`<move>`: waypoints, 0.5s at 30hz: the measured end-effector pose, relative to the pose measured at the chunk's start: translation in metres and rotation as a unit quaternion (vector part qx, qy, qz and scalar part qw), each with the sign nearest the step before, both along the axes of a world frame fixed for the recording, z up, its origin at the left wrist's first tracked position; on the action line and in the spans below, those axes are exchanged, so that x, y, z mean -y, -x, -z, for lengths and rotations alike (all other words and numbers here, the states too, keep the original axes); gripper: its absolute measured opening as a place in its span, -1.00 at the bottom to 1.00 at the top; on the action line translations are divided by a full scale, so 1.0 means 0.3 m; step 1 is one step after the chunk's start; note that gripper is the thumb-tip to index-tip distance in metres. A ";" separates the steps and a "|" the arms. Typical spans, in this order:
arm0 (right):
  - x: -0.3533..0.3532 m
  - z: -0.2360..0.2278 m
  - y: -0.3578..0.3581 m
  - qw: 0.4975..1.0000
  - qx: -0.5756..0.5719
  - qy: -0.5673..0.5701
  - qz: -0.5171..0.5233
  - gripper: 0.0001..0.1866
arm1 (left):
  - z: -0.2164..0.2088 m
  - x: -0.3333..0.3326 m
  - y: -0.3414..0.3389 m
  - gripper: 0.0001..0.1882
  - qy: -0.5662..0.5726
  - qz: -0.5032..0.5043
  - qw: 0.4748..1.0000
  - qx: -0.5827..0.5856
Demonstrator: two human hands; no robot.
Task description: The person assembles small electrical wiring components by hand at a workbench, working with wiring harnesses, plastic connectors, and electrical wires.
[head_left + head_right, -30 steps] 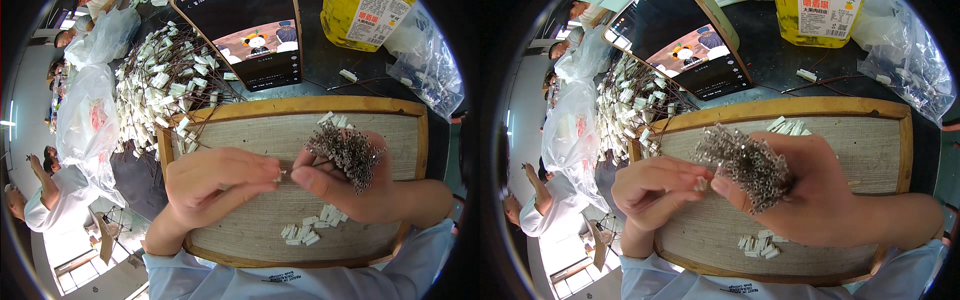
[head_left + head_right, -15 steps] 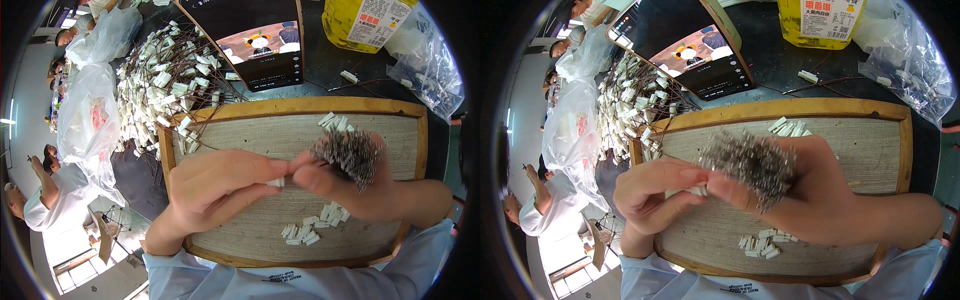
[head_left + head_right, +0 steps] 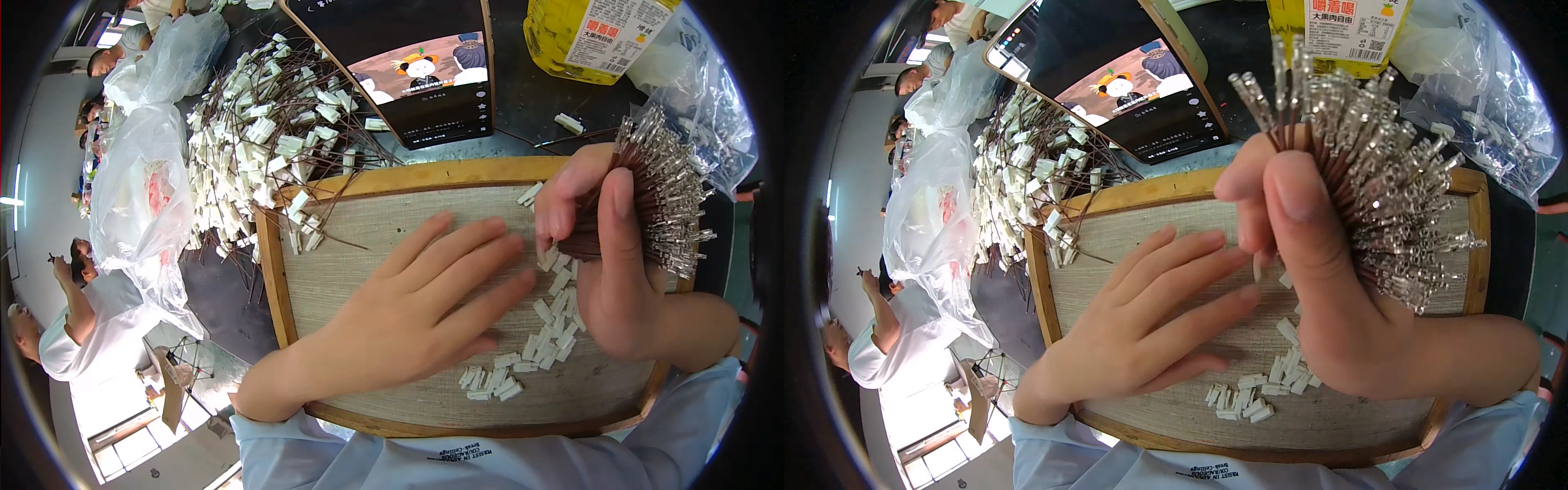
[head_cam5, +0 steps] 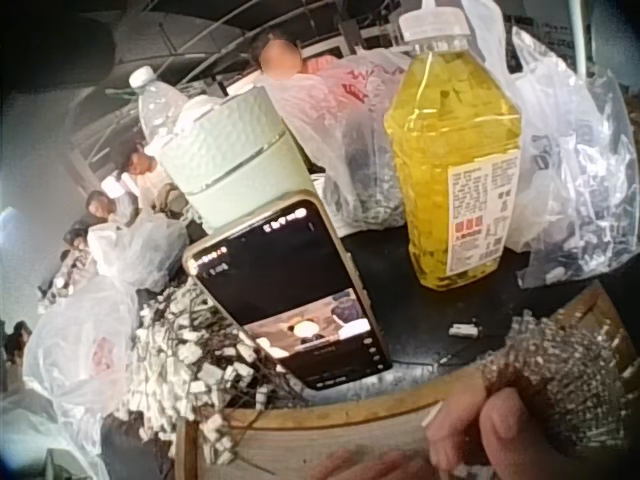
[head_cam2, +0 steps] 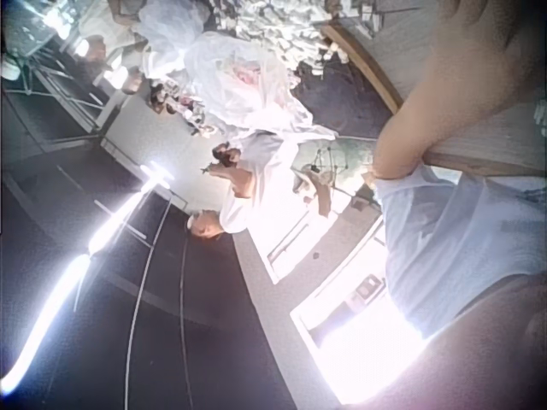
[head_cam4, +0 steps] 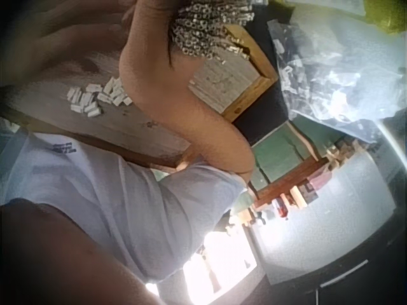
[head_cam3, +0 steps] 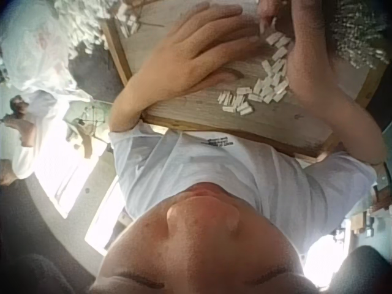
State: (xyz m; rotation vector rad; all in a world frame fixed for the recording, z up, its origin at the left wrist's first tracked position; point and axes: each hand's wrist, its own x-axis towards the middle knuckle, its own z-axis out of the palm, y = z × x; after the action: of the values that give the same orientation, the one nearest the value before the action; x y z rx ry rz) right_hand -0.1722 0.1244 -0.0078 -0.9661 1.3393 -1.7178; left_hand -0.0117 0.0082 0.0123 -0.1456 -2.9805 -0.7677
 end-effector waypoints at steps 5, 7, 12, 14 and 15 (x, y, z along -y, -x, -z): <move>-0.018 -0.026 0.004 0.997 0.023 -0.069 0.011 -0.67 | 0.061 0.008 0.039 -0.41 0.002 -0.006 1.000 -0.020; -0.029 -0.034 0.014 0.997 0.004 -0.075 -0.025 -0.67 | 0.078 -0.001 0.034 -0.38 0.001 0.003 1.000 -0.019; -0.034 -0.062 -0.006 0.987 0.144 -0.077 -0.013 -0.70 | 0.051 -0.045 0.023 -0.30 -0.046 -0.008 0.998 -0.029; -0.029 -0.117 -0.003 0.980 0.176 -0.090 0.030 -0.71 | 0.004 -0.130 0.003 -0.24 -0.015 0.113 0.993 0.033; -0.027 -0.133 0.003 0.975 0.207 -0.070 0.035 -0.72 | -0.016 -0.174 -0.009 -0.23 0.024 0.161 0.985 0.053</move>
State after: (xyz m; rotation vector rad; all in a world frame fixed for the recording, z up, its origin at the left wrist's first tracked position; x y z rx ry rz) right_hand -0.1730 0.1323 0.0321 -0.4514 1.2067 -1.7311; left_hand -0.0091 0.0604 0.0171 -0.6211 -3.1192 -0.7520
